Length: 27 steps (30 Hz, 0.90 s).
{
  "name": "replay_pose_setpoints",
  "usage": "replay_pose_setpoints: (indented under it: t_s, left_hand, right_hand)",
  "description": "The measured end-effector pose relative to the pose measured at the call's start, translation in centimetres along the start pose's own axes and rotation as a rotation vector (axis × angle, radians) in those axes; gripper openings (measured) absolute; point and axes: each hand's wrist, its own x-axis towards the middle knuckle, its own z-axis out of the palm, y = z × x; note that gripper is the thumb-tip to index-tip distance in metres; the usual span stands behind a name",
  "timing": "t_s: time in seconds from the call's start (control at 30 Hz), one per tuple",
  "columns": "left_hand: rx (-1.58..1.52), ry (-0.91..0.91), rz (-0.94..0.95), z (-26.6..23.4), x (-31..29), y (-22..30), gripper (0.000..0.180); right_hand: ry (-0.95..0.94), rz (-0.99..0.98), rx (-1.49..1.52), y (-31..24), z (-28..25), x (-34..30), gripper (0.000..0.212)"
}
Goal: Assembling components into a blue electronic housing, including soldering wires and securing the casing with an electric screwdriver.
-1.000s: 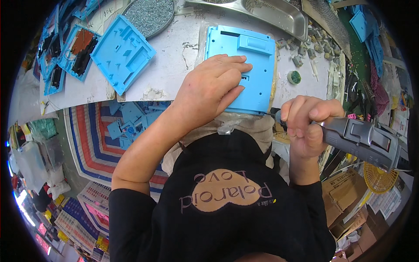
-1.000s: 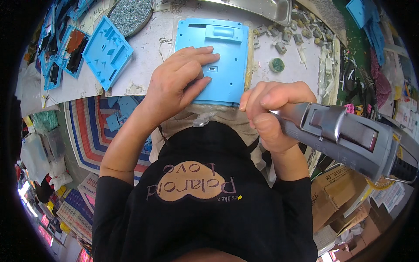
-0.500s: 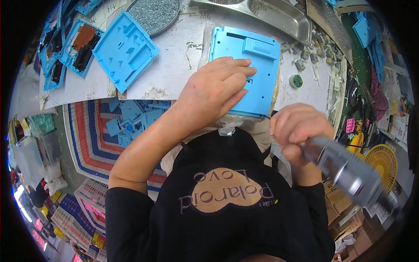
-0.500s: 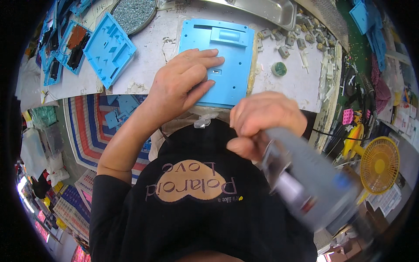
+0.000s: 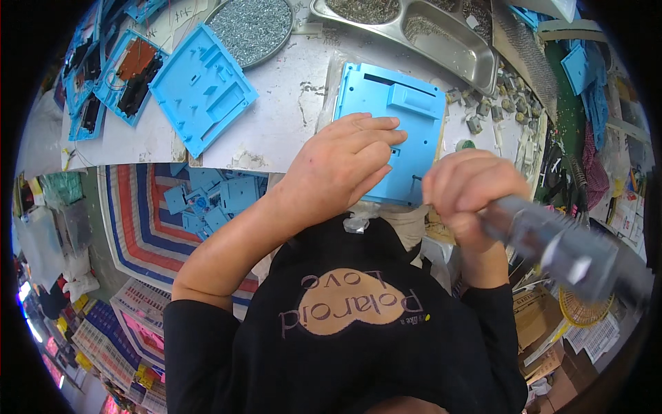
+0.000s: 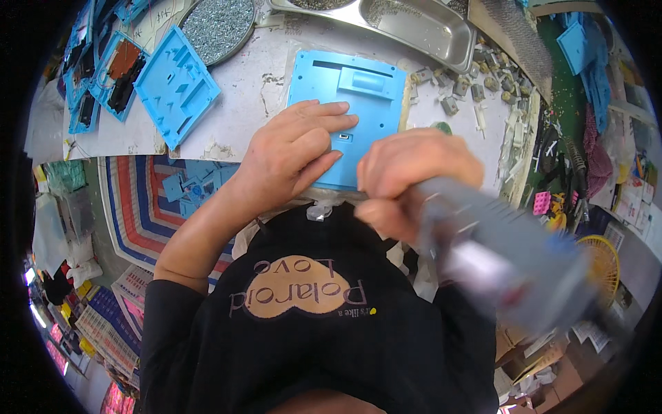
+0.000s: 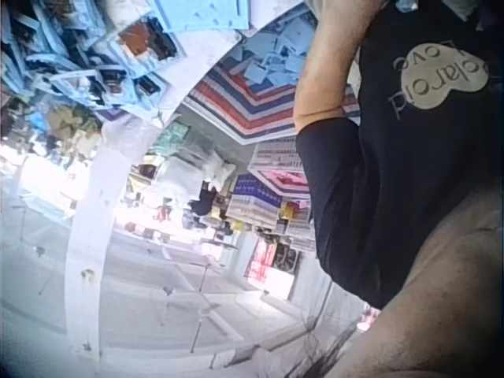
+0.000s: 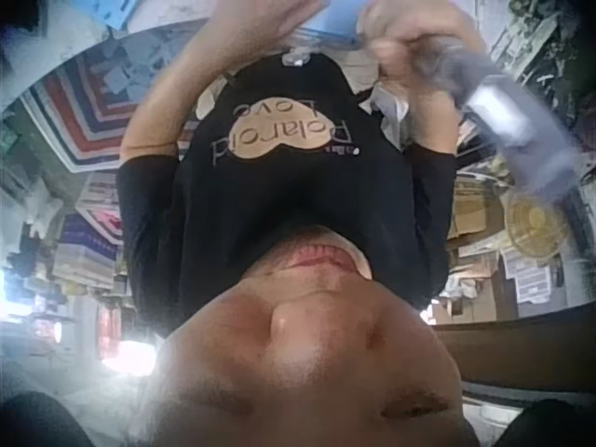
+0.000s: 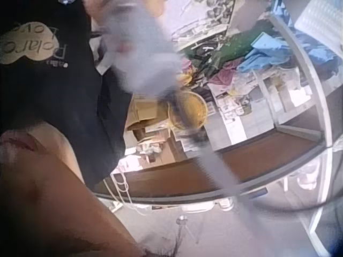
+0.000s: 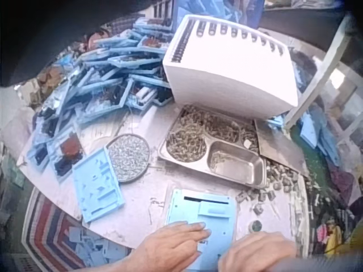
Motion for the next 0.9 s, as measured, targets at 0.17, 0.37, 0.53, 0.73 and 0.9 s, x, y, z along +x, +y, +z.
replay_pose_setpoints:
  t_s: [0.17,0.37,0.53,0.73,0.9]
  left_hand:
    - [-0.012,0.007,0.004,0.0,0.3,-0.3,0.018]
    - [-0.002,-0.039,-0.024,-0.2,0.2,0.1,0.019]
    - [0.002,-0.031,-0.024,-0.6,0.7,-0.2,0.020]
    - [-0.010,-0.039,-0.040,-0.4,0.6,-0.1,0.020]
    - [-0.014,-0.038,-0.061,-0.3,0.3,0.0,0.020]
  right_hand:
    - [0.085,-0.006,-0.043,1.7,-2.1,1.6,0.023]
    - [-0.020,0.034,-0.115,1.7,-2.2,1.9,0.028]
    - [0.100,-0.151,0.029,0.6,-4.8,5.6,0.017]
    - [0.061,-0.141,-0.092,3.8,-6.0,6.9,0.015]
    - [0.060,-0.087,-0.092,4.6,-6.3,7.0,0.017]
